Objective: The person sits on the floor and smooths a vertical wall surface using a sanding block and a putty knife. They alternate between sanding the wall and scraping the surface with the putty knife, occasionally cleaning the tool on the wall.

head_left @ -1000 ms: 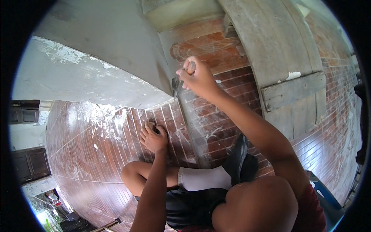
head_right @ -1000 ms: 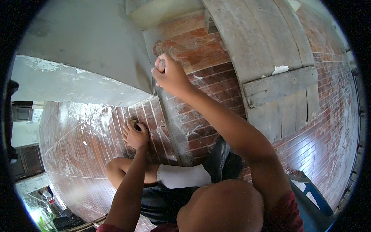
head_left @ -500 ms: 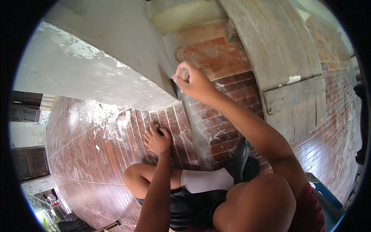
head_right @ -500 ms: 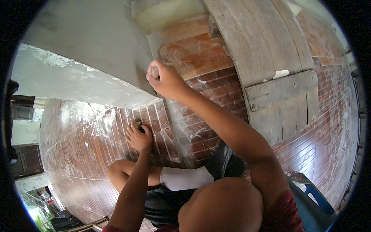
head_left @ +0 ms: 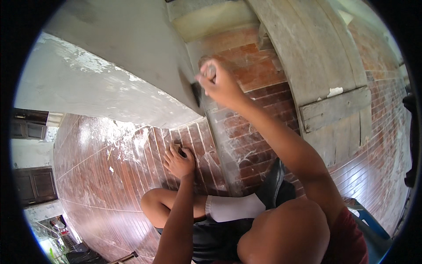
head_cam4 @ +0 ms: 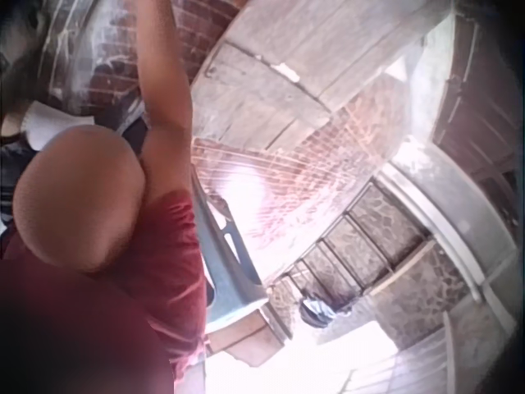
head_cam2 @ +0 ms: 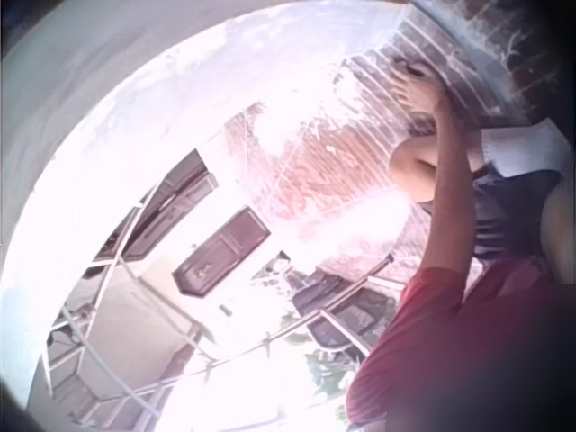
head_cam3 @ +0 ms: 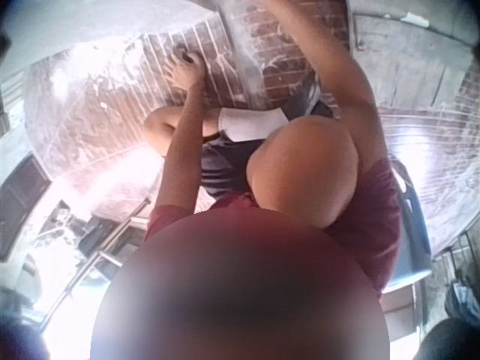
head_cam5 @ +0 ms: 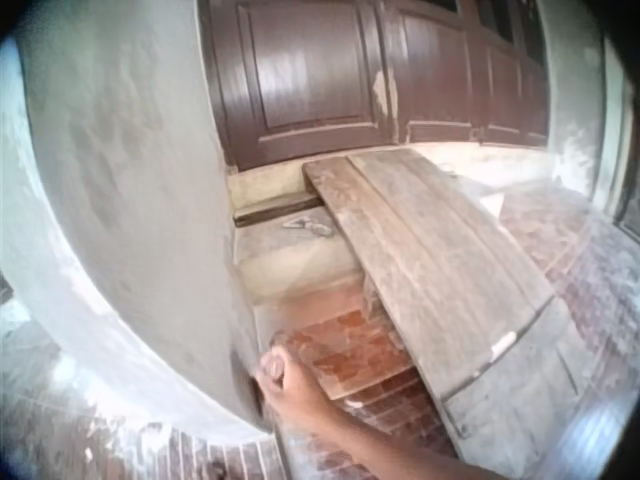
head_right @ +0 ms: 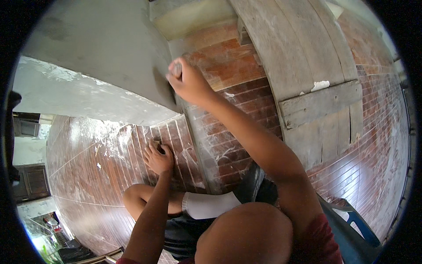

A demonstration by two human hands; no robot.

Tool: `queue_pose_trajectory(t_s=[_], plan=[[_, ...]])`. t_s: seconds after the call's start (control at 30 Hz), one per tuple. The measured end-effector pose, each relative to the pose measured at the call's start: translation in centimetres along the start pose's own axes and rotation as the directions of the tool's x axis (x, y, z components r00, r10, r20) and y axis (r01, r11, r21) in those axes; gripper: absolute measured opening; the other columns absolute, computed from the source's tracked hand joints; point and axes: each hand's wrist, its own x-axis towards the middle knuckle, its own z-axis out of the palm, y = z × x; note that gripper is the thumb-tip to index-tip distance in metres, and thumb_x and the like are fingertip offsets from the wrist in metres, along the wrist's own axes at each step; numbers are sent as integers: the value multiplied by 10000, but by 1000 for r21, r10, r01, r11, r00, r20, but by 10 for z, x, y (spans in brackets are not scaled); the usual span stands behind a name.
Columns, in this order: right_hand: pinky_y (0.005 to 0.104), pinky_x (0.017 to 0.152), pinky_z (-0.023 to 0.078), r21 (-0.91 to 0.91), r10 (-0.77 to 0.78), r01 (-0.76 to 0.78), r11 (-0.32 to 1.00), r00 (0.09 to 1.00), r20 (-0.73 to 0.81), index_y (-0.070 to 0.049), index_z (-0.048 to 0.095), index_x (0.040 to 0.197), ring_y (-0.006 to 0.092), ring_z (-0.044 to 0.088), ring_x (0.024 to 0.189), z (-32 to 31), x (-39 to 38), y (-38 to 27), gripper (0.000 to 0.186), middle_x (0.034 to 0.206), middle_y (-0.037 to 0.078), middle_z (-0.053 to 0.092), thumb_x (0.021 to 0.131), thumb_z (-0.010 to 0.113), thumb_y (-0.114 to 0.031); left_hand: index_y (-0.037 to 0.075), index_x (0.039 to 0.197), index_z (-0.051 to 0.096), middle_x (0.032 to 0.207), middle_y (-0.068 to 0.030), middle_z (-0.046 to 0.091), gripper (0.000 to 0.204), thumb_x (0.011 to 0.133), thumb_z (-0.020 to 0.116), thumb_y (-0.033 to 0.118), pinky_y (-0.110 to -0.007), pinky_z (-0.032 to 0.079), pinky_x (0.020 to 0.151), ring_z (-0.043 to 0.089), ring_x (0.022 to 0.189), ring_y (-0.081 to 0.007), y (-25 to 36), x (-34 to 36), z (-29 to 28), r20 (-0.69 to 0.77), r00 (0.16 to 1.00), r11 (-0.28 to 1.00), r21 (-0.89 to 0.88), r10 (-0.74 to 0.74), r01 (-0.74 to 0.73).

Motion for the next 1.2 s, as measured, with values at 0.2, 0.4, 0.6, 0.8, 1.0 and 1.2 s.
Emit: queue_pose_trajectory(t_s=[0.2, 0.4, 0.6, 0.8, 1.0, 1.2], plan=[[313, 538, 431, -103, -194, 190, 976, 980, -34, -38, 498, 1088, 160, 534, 550, 6, 21, -27, 242, 659, 61, 572, 913, 654, -96, 79, 1332, 529, 1248, -149, 579, 541, 848, 553, 318, -458, 376, 980, 538, 1129, -326, 0, 1, 2, -12, 1000, 1000, 4, 12, -12], [379, 548, 439, -66, -188, 184, 981, 980, -67, -25, 492, 1074, 233, 557, 547, 20, 4, -15, 236, 639, 109, 569, 899, 645, -63, 81, 1335, 534, 1243, -143, 583, 542, 847, 551, 318, -461, 380, 978, 539, 1132, -320, -1, 0, 2, -6, 1000, 1000, 14, 12, -12], [303, 612, 442, -56, -110, 105, 993, 990, -83, -38, 508, 1028, 131, 503, 623, 18, 20, 5, 181, 684, 26, 528, 919, 645, -81, 93, 1332, 542, 1224, -124, 589, 536, 844, 554, 317, -457, 382, 978, 547, 1120, -306, -1, 0, 3, -36, 999, 1000, 6, 16, -15], [311, 649, 453, -125, 98, -101, 987, 995, -33, -32, 504, 1033, 163, 537, 662, 16, 29, 23, 173, 727, 61, 559, 921, 627, -80, 107, 1327, 551, 1215, -117, 594, 531, 837, 559, 309, -449, 386, 964, 551, 1110, -298, 0, 1, 3, -31, 1000, 999, 32, -3, 4], [321, 645, 446, -71, -12, 6, 997, 997, -81, -39, 510, 1056, 162, 520, 668, 19, 25, 42, 209, 725, 59, 544, 907, 644, -100, 108, 1321, 556, 1213, -114, 597, 526, 833, 563, 304, -445, 386, 963, 550, 1109, -302, 2, 1, -1, -28, 1000, 1000, 20, 0, 1], [342, 664, 467, 50, -1, 10, 999, 983, -182, -18, 505, 1054, 205, 544, 667, 10, 31, 54, 216, 732, 89, 552, 908, 636, -108, 91, 1318, 556, 1231, -120, 595, 529, 835, 567, 305, -452, 389, 961, 552, 1105, -315, 1, 1, 0, -28, 999, 999, 39, 14, -13]])
